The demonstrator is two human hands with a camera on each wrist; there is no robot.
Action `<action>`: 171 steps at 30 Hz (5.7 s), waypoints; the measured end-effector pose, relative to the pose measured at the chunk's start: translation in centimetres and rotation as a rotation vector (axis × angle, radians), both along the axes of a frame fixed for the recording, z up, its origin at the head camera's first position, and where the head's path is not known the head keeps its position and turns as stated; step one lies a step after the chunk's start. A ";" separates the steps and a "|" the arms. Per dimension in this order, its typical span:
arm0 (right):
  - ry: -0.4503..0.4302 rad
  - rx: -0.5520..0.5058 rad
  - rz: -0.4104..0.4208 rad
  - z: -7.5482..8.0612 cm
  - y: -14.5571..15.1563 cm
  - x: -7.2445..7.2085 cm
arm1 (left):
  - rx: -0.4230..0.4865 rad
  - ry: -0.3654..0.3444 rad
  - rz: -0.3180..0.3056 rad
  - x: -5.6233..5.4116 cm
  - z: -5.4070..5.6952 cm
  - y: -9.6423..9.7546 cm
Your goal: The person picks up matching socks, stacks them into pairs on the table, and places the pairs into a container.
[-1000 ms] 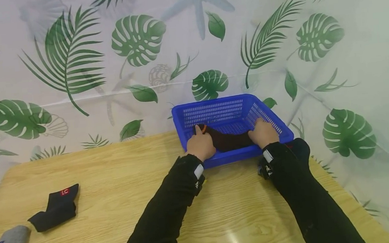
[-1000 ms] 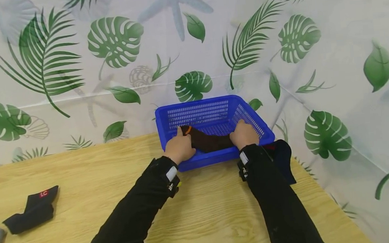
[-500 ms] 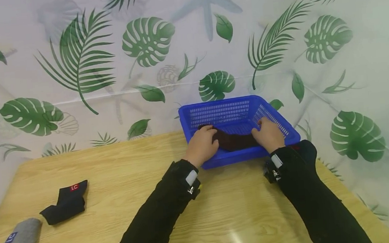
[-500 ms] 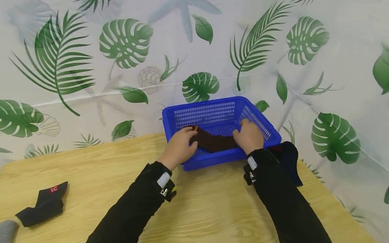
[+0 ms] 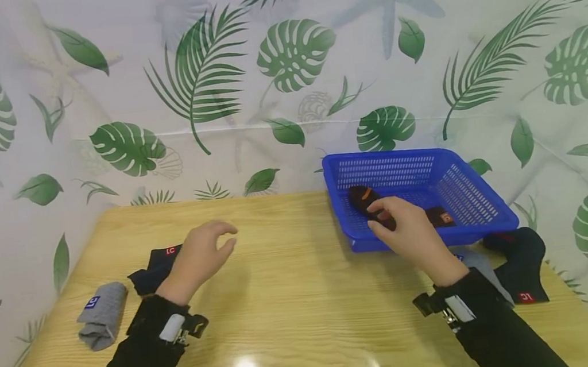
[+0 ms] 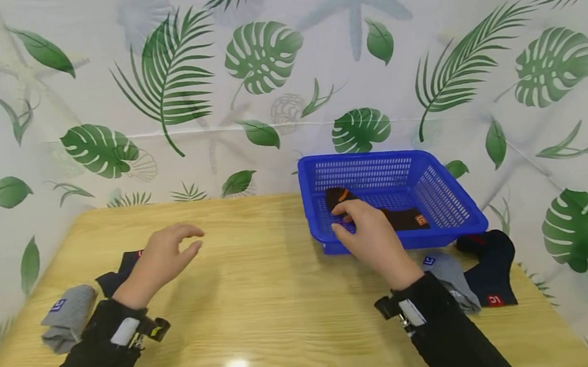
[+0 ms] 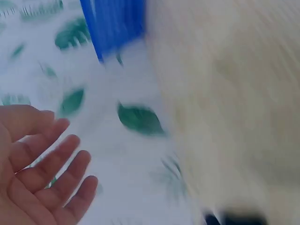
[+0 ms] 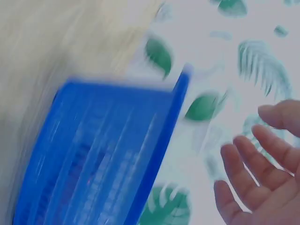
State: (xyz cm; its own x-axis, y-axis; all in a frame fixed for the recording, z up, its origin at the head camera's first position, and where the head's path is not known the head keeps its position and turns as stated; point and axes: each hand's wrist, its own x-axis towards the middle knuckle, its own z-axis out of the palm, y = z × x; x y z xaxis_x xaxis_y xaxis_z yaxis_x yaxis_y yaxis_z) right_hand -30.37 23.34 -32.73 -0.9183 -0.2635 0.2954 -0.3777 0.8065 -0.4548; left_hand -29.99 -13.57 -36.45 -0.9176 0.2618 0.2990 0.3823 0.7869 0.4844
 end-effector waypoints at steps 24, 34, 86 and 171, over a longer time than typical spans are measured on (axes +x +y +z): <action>-0.080 0.098 0.230 -2.6 -4.4 3.6 | -0.235 -0.120 0.251 1.7 -5.2 -10.0; -0.095 0.095 0.257 -2.5 -3.9 4.2 | -0.226 -0.109 0.183 1.0 -3.8 -8.1; -0.073 0.443 0.482 -7.8 -9.0 1.6 | -0.045 -0.535 -0.103 2.7 -4.0 2.6; -0.555 0.741 0.491 -5.9 -9.4 8.7 | -0.614 -0.521 -0.407 8.6 -3.4 7.2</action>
